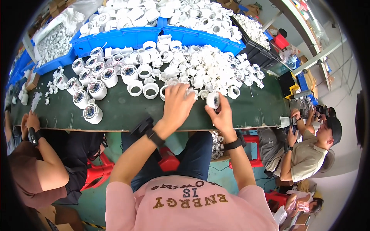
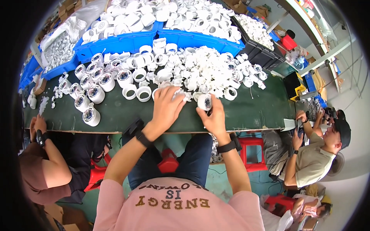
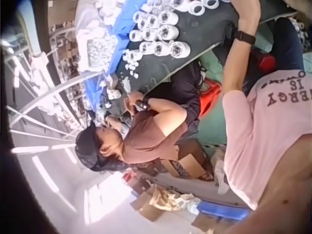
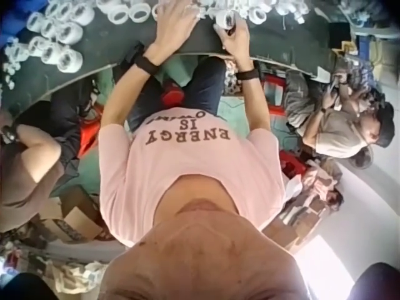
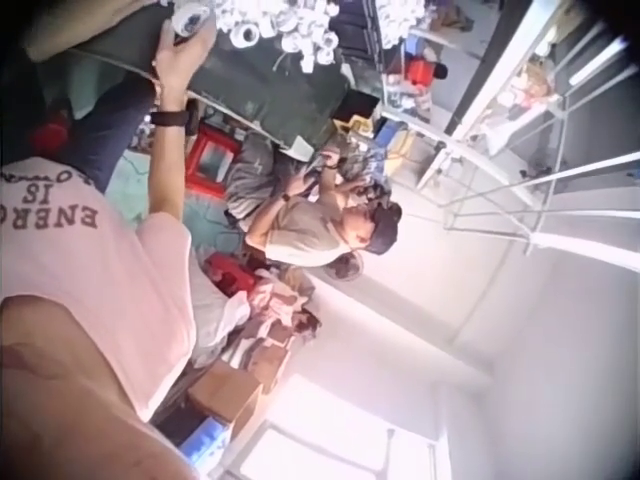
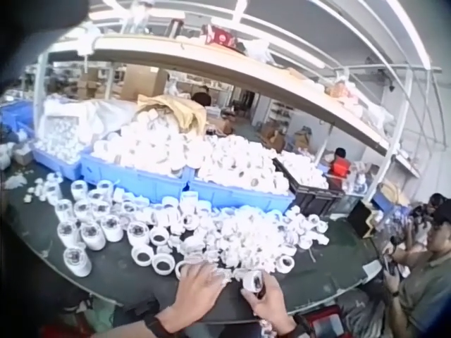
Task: Assembling electronic components by fitting white plastic housings together at a factory workstation.
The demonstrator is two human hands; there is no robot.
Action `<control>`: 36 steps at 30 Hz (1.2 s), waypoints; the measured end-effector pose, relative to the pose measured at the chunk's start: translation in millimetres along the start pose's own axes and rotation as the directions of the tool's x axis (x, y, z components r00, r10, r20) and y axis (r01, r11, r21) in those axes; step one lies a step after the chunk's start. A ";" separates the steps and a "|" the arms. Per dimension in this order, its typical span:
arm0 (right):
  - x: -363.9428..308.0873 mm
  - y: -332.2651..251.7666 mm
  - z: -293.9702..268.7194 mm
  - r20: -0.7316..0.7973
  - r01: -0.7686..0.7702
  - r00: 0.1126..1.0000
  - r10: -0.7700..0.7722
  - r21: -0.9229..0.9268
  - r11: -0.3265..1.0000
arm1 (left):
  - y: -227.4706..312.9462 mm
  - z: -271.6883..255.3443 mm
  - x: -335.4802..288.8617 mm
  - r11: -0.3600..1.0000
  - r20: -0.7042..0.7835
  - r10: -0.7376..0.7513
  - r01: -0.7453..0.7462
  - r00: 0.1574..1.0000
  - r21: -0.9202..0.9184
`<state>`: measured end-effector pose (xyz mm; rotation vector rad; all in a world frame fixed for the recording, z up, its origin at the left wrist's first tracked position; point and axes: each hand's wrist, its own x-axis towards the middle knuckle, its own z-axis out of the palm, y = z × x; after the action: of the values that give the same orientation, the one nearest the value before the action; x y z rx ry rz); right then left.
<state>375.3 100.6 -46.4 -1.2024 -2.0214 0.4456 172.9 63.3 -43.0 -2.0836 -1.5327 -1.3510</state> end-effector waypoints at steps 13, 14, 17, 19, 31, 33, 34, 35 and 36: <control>44.6 -17.8 -21.2 0.463 0.073 0.885 0.049 -0.243 0.967 | 6.8 -22.5 -58.1 0.966 0.147 -0.092 0.124 0.985 -0.226; 39.4 -16.1 -21.7 0.419 0.152 0.908 -0.031 -0.257 0.954 | 7.7 -23.5 -56.8 0.963 0.144 -0.095 0.128 0.985 -0.237; 29.9 -3.1 -13.5 0.353 0.192 0.930 -0.104 -0.225 0.955 | 7.6 -20.7 -57.4 0.958 0.138 -0.108 0.140 0.985 -0.249; 22.8 -1.9 -8.6 0.385 0.235 0.913 -0.133 -0.229 0.945 | 7.0 -19.0 -58.1 0.958 0.134 -0.119 0.149 0.984 -0.246; 13.2 5.4 22.0 0.155 0.046 0.986 -0.056 0.066 0.997 | 6.4 -15.6 -62.1 0.951 0.113 -0.151 0.175 0.982 -0.255; 10.3 8.2 23.7 0.144 0.117 0.983 -0.111 -0.033 0.993 | 7.4 -16.7 -59.7 0.966 0.056 -0.143 0.152 0.988 -0.207; 9.5 6.8 24.3 0.149 0.151 0.979 -0.141 -0.053 0.987 | 7.4 -16.7 -59.9 0.965 0.056 -0.149 0.157 0.987 -0.208; 9.0 4.9 24.9 0.154 0.150 0.978 -0.140 -0.054 0.987 | 7.4 -16.4 -60.3 0.963 0.057 -0.155 0.164 0.986 -0.213; 8.7 2.7 25.3 0.144 0.161 0.978 -0.151 -0.061 0.985 | 7.2 -15.8 -60.9 0.961 0.059 -0.161 0.170 0.985 -0.217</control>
<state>355.8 111.2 -61.5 -1.0697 -2.2502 0.3912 168.6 11.3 -78.8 -2.1630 -1.6756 -1.6153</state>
